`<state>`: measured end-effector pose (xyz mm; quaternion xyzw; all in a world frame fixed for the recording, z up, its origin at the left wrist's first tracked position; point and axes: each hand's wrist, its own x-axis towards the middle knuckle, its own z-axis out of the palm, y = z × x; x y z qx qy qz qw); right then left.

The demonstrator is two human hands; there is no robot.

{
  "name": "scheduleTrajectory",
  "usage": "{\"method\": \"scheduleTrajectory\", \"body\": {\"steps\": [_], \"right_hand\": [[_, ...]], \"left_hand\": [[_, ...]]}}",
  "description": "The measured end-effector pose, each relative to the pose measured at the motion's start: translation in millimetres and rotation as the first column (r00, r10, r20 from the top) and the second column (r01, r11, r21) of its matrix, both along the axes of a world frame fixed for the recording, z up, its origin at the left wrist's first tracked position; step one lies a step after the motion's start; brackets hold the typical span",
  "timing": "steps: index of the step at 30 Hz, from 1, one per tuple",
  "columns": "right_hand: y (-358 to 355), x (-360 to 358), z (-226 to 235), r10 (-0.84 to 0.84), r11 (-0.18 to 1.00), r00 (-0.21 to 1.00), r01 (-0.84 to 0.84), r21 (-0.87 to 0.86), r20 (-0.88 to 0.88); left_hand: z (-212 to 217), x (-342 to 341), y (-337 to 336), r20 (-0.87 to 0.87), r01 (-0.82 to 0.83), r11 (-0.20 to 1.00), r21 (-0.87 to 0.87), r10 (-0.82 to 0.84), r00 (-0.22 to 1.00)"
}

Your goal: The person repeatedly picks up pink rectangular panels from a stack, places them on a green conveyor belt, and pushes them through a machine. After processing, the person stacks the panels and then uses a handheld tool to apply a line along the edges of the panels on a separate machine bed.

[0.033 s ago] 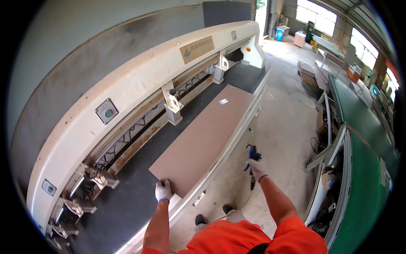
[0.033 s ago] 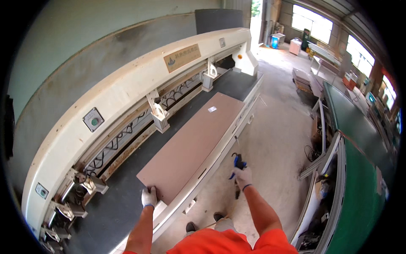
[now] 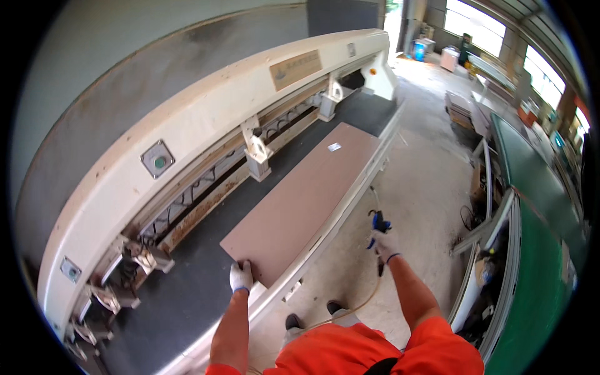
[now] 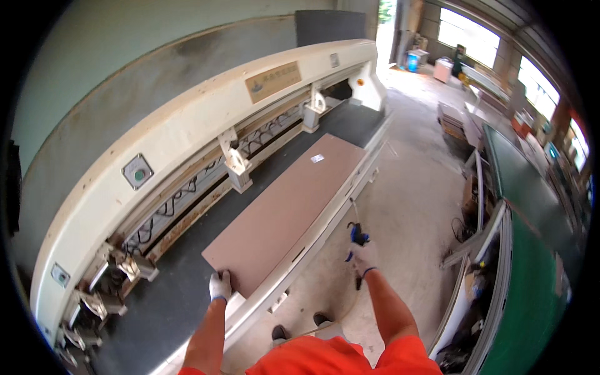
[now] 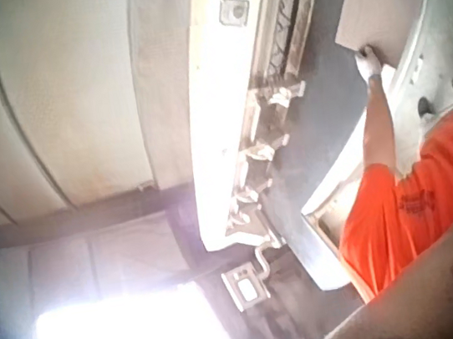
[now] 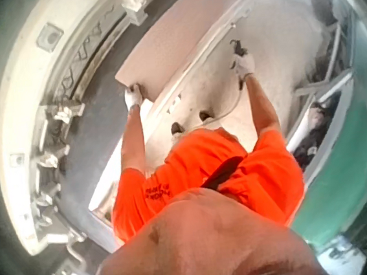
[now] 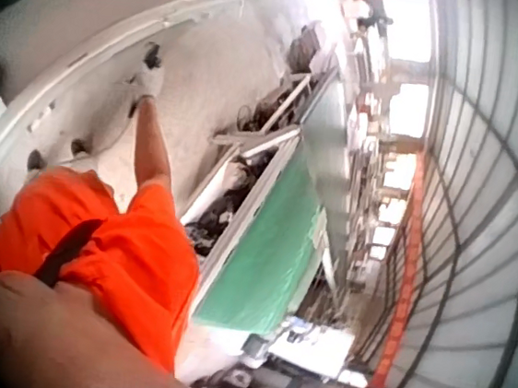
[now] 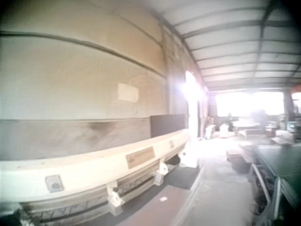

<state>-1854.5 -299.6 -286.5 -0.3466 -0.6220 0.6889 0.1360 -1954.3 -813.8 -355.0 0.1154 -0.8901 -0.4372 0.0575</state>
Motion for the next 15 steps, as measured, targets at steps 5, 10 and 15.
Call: {"method": "scheduleTrajectory", "body": {"steps": [5,10,15], "right_hand": [[11,-36,139,0.666,0.57,0.554,-0.81,0.138,0.5],[-36,-32,144,0.387,-0.256,0.715,-0.523,0.813,0.582],[-179,25,107,0.678,-0.575,-0.081,-0.678,0.458,0.731]], "left_hand": [[-28,7,8,0.111,-0.167,0.887,0.431,0.132,0.985],[-10,132,23,0.347,-0.489,0.484,0.725,0.357,0.867],[-22,377,21,0.434,-0.611,0.379,0.695,0.457,0.777]]}}
